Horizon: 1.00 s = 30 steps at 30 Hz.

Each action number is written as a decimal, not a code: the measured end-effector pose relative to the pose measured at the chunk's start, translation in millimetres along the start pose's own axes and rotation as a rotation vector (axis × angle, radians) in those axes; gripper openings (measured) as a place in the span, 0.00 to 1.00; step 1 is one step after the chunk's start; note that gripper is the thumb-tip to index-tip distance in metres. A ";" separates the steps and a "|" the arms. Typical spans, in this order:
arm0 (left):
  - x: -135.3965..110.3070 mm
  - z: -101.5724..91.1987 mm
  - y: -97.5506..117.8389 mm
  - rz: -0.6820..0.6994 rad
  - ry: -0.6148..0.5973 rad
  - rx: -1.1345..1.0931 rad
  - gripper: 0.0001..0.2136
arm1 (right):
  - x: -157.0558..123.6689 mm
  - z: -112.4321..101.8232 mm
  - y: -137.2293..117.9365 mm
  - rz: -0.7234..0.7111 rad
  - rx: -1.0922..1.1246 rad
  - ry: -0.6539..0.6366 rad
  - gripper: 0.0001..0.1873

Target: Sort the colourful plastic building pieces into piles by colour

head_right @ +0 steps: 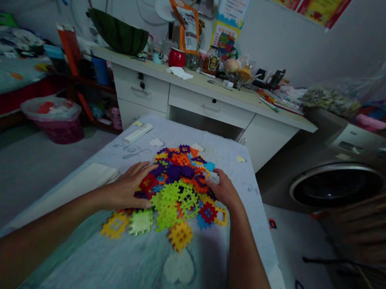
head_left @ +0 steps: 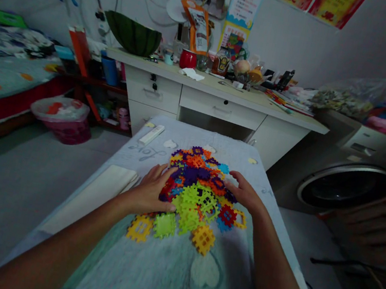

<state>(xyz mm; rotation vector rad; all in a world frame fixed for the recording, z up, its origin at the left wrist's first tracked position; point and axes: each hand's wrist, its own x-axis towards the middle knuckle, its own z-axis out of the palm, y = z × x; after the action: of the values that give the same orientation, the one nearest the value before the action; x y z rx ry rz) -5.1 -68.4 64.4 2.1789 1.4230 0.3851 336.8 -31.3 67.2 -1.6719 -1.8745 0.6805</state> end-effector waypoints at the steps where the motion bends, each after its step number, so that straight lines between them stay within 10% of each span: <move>1: -11.2 0.5 0.9 -0.042 -0.050 0.028 0.54 | -9.4 -2.1 5.0 0.025 -0.064 -0.035 0.38; 8: -50.7 25.1 1.4 -0.060 -0.162 0.132 0.63 | -64.3 8.8 27.7 0.041 -0.377 -0.227 0.66; 21: -18.1 55.2 11.0 0.094 0.192 0.024 0.46 | -43.2 48.1 -17.6 -0.117 0.165 -0.156 0.40; 30: 0.9 53.6 11.2 0.211 0.276 -0.137 0.49 | -36.7 68.3 -37.9 -0.158 0.460 -0.186 0.41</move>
<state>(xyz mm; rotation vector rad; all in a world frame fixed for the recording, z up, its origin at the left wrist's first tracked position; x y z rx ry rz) 30.2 -84.9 25.9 2.2335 1.2613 0.8624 266.1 -73.1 40.9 -1.1905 -1.7745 1.1311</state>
